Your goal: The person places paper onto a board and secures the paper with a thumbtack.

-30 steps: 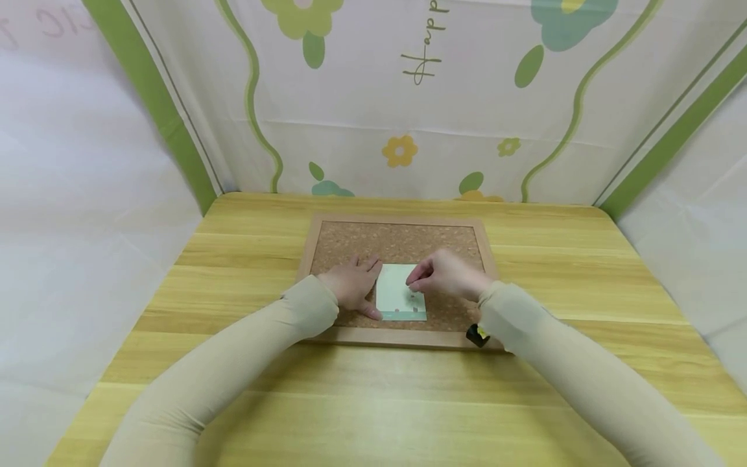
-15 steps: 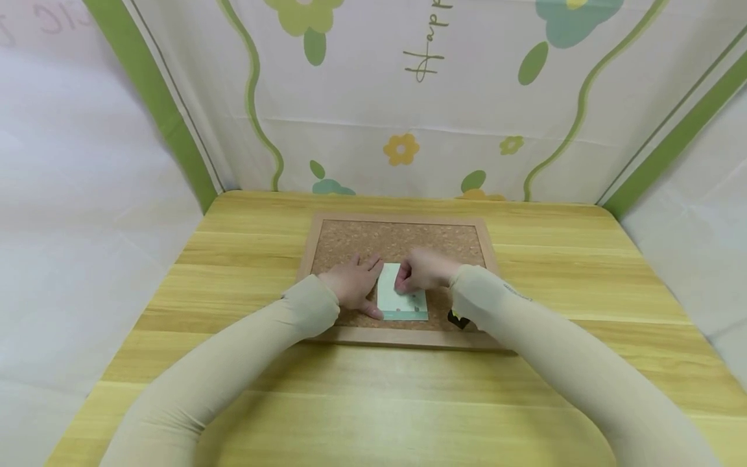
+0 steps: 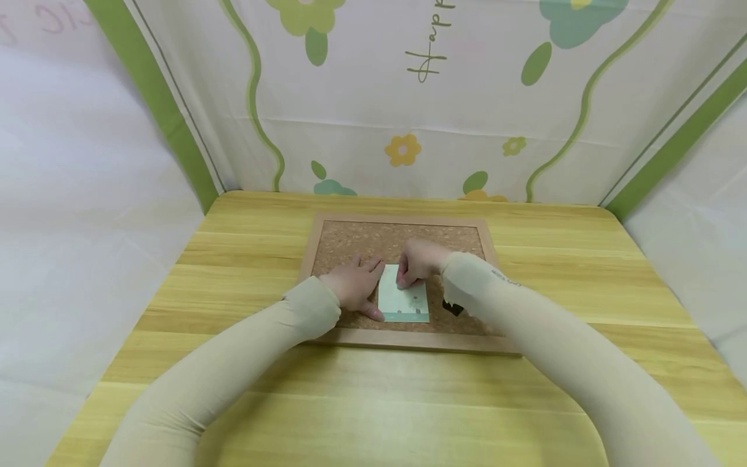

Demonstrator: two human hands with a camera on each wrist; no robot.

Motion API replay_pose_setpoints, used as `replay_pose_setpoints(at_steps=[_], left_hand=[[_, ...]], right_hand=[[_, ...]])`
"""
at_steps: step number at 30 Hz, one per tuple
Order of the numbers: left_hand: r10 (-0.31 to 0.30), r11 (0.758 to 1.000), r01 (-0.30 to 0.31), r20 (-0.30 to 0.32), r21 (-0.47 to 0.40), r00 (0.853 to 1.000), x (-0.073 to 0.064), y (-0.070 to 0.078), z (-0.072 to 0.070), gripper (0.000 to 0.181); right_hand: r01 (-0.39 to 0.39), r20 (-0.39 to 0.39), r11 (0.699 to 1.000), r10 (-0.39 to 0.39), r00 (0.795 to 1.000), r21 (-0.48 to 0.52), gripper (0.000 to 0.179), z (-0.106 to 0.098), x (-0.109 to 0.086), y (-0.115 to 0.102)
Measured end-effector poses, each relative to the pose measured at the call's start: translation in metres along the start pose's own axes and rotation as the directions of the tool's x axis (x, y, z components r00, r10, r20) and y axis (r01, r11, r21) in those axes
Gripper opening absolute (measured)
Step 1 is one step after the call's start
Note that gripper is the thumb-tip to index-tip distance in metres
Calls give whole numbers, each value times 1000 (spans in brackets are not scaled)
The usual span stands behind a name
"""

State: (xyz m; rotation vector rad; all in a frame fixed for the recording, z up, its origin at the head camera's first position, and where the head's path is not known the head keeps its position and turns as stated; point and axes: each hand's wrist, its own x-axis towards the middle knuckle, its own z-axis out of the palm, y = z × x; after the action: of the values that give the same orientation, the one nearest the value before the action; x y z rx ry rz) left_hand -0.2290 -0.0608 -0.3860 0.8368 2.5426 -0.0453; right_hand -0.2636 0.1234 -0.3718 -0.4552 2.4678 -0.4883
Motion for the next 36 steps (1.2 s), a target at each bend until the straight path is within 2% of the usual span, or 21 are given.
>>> replay_pose_setpoints(at_steps=[12,24,36], left_hand=[[7,1000,-7,-9,-1,1000,2,-1,2,113],[7,1000,-7,-10,4,1000,1,-1,2,114],[3,1000,-3,-11,3,1000,0,1,1,114]], right_hand=[[-91,38,986,87,995,142,14,-3,1,4],[-115,75,987,107,991,113,17,-4,7,11],[-110,90,993,106,990,49,15,0,9,8]])
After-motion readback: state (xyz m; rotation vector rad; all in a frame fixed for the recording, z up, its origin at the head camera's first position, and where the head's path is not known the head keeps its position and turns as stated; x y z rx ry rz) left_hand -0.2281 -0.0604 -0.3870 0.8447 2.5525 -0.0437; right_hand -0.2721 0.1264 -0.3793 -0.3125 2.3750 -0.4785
